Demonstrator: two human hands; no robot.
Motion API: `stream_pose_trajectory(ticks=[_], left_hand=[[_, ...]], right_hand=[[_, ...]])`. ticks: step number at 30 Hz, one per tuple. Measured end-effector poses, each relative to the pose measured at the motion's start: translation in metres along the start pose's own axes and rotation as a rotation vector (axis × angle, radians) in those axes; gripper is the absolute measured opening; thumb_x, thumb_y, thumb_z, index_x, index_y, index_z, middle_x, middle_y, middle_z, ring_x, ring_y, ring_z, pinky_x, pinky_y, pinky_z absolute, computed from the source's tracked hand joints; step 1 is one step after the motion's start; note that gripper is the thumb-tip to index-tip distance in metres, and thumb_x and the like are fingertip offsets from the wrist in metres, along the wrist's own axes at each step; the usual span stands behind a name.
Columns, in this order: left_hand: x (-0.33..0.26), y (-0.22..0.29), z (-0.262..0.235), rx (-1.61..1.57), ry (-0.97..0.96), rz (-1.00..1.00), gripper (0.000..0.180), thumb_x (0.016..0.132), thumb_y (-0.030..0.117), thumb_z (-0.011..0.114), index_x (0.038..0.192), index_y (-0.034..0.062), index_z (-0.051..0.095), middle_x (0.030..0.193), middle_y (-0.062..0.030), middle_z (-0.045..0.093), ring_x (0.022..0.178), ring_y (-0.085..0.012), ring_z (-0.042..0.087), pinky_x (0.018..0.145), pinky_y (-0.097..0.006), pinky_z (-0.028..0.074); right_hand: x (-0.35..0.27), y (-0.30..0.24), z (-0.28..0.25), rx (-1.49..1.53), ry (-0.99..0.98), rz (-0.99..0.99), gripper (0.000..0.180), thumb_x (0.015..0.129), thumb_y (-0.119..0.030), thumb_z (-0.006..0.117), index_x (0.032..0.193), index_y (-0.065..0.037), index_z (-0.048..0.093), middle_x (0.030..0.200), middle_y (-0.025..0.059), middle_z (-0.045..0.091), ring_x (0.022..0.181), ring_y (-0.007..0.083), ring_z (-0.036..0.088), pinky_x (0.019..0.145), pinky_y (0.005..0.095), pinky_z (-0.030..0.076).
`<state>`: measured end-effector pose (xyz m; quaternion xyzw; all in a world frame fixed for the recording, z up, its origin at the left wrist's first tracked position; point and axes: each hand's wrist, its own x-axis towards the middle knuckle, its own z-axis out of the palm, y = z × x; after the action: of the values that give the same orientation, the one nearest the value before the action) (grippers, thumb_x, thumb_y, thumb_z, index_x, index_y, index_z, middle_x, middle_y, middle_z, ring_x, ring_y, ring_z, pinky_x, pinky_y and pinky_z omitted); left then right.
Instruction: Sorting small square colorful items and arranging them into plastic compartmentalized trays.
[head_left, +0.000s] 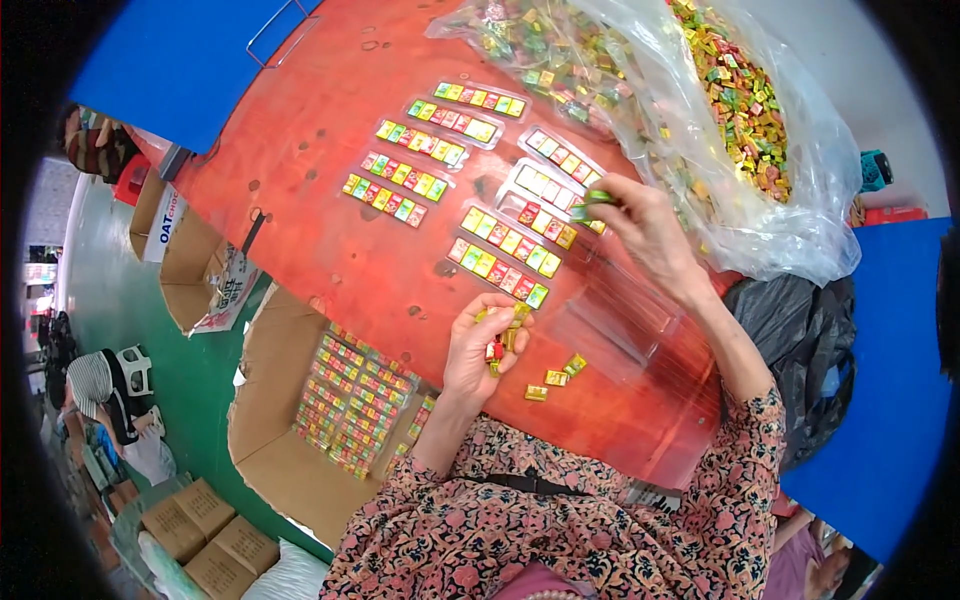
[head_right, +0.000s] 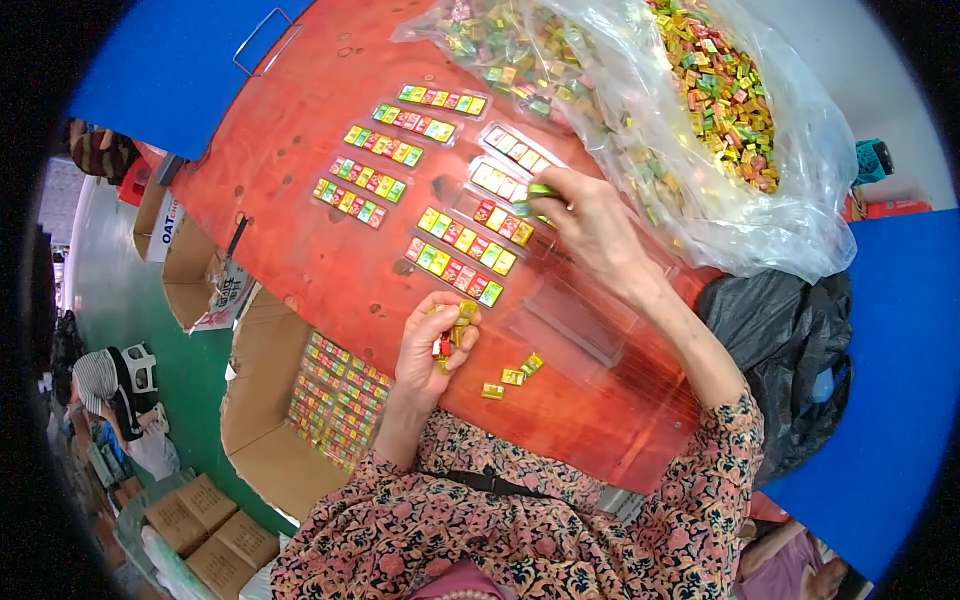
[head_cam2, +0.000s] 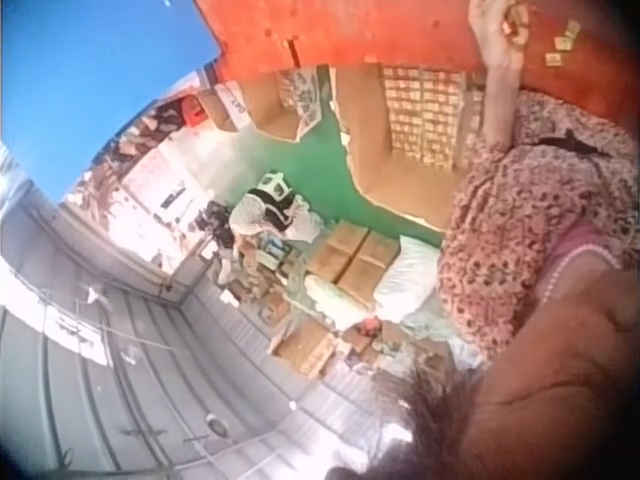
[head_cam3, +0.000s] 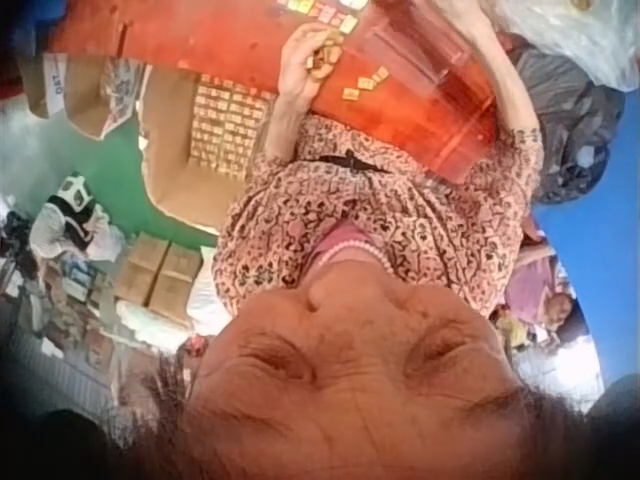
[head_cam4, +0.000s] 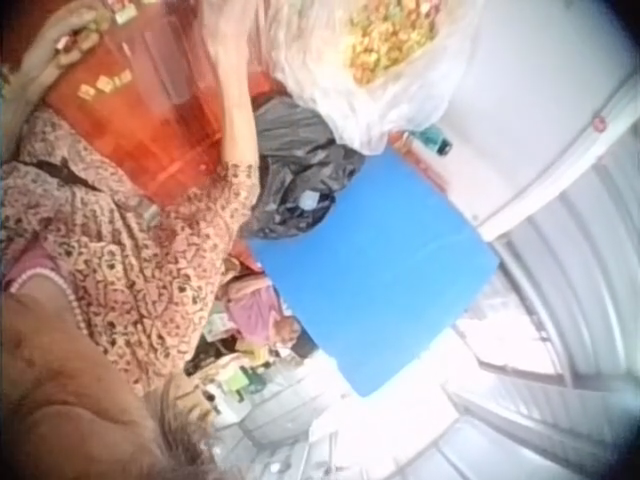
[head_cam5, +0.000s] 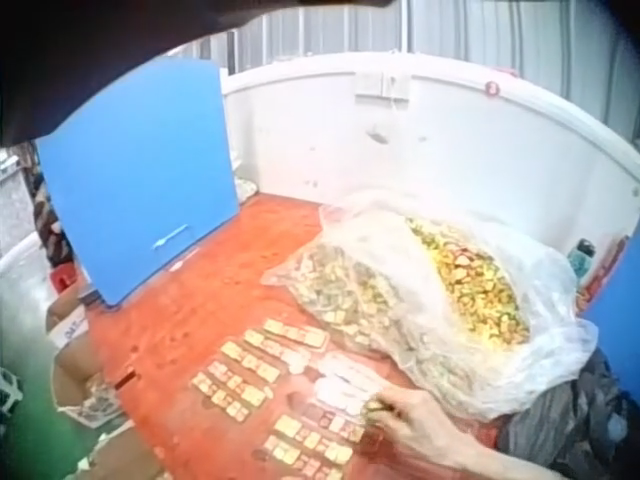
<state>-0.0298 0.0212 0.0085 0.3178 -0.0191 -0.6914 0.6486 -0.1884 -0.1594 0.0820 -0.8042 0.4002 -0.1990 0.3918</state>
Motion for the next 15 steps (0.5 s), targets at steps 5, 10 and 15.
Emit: stream_pose_trajectory(ticks=[5,10,15], left_hand=[[0.001,-0.002,0.001,0.002,-0.003,-0.002,0.010,0.086,0.008,0.058,0.093,0.0047,0.053,0.085,-0.0162,0.061,0.058,-0.0147,0.057,0.033,-0.017,0.035],[0.001,-0.002,0.004,0.015,0.013,-0.009,0.010,0.085,0.009,0.059,0.093,0.0046,0.053,0.084,-0.0159,0.061,0.057,-0.0144,0.057,0.033,-0.017,0.035],[-0.001,-0.003,0.003,0.037,0.016,0.014,0.009,0.086,0.009,0.058,0.092,0.0044,0.053,0.083,-0.0151,0.062,0.057,-0.0137,0.056,0.033,-0.017,0.034]], right_hand=[[0.031,0.007,0.038,-0.192,0.010,-0.329,0.012,0.077,-0.004,0.058,0.088,0.002,0.056,0.082,0.0169,0.058,0.081,0.0316,0.057,0.070,0.0395,0.045],[0.047,0.017,0.060,-0.383,0.052,-0.537,0.012,0.071,0.001,0.056,0.083,0.000,0.053,0.077,0.0151,0.056,0.083,0.0344,0.054,0.072,0.0420,0.044],[0.042,0.019,0.058,-0.303,-0.002,-0.431,0.012,0.075,-0.002,0.057,0.087,0.000,0.053,0.079,0.0148,0.055,0.082,0.0340,0.055,0.070,0.0416,0.044]])
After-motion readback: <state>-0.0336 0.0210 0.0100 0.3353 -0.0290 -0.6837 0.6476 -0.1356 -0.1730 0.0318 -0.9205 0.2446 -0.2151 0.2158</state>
